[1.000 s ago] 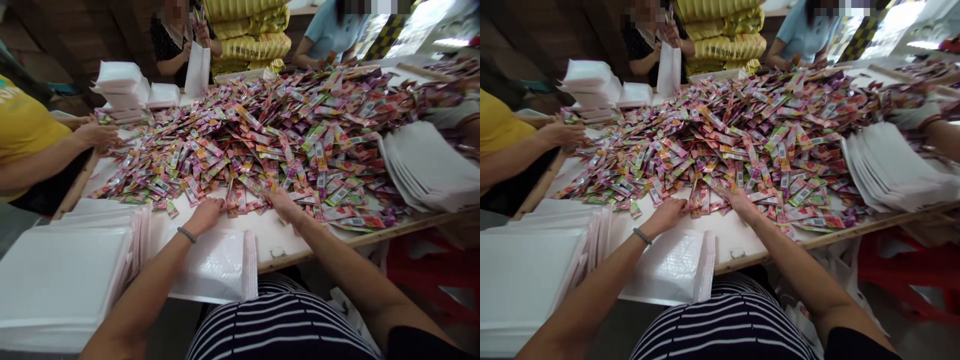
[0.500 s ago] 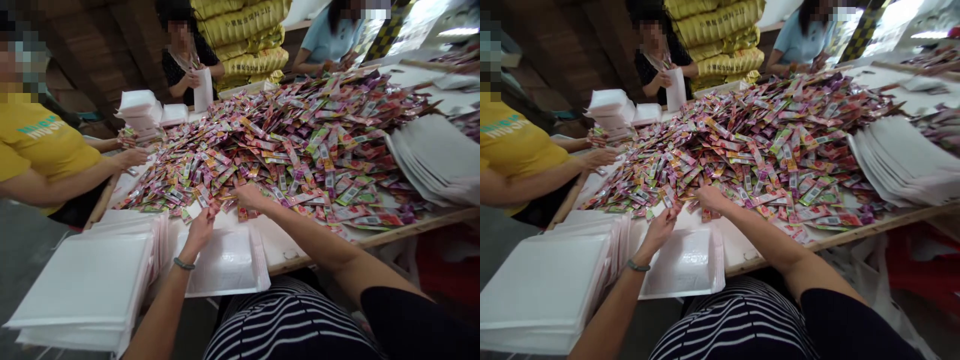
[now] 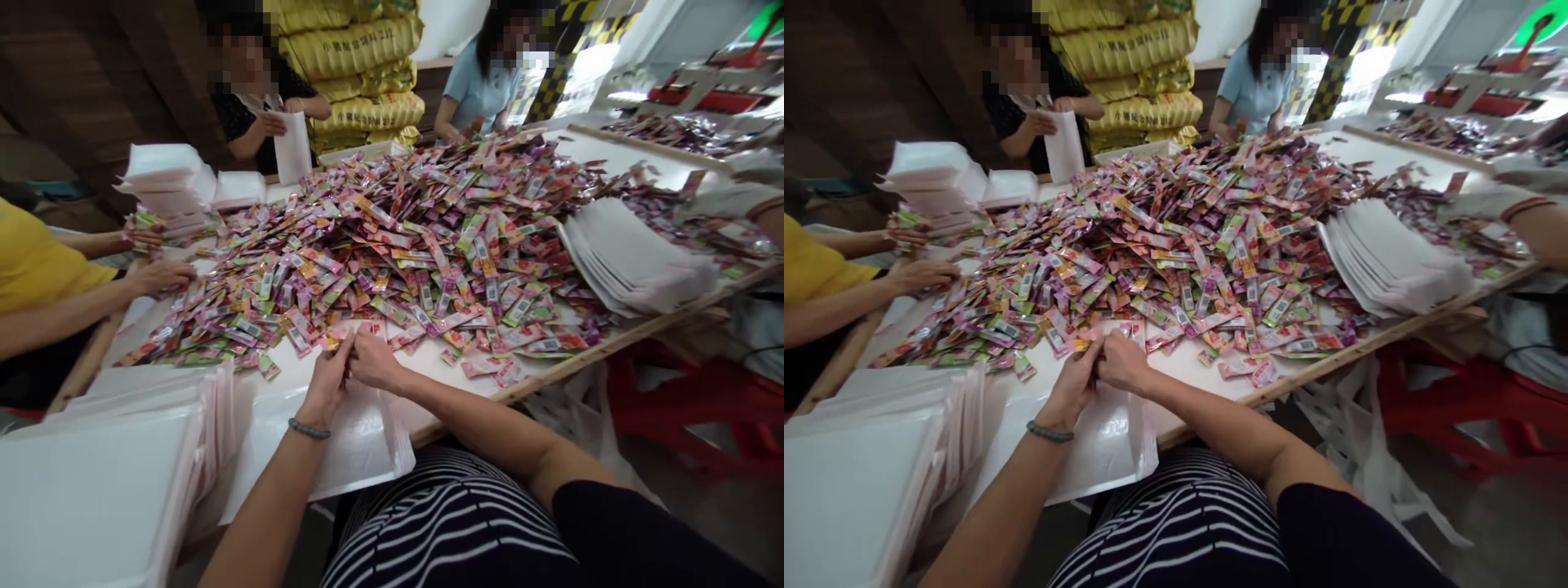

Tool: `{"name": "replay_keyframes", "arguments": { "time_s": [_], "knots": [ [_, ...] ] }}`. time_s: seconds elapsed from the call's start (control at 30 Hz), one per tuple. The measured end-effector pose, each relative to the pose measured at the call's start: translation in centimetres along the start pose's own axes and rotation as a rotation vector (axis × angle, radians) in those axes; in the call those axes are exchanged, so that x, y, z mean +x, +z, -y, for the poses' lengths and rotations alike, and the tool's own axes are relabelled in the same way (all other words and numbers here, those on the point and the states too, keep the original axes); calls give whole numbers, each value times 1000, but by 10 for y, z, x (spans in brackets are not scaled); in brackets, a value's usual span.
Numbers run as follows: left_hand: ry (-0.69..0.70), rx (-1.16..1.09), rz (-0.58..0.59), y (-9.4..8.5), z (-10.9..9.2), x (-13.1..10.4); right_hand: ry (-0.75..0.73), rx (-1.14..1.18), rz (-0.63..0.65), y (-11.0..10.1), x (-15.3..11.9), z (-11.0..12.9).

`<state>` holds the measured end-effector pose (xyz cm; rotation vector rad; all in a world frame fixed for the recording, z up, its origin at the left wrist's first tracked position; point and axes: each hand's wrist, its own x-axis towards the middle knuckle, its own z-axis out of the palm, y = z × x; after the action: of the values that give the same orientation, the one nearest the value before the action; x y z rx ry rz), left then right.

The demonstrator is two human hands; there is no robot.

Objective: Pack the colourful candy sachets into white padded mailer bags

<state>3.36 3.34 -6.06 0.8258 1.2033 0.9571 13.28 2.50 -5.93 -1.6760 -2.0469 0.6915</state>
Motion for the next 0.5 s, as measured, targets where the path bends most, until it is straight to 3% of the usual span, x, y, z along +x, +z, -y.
{"name": "replay_keyframes", "arguments": {
  "time_s": [0.13,0.2,0.27,0.37,0.43,0.5],
  "knots": [
    [3,-97,5,0,-2,4,-153,153,61,-16,-12,-27],
    [21,-69,-24,-6,-10,9,-36,94,-52,-37,-7,-50],
    [56,-5,-58,-12,-19,14,237,-113,-208,-58,3,-75],
    [78,79,-89,-18,-28,23,461,-348,-147,-78,16,-105],
    [67,116,-94,-20,-29,28,490,-371,-68,-82,19,-116],
    [66,143,-106,-21,-26,33,459,-362,-96,-80,21,-117]
  ]
}}
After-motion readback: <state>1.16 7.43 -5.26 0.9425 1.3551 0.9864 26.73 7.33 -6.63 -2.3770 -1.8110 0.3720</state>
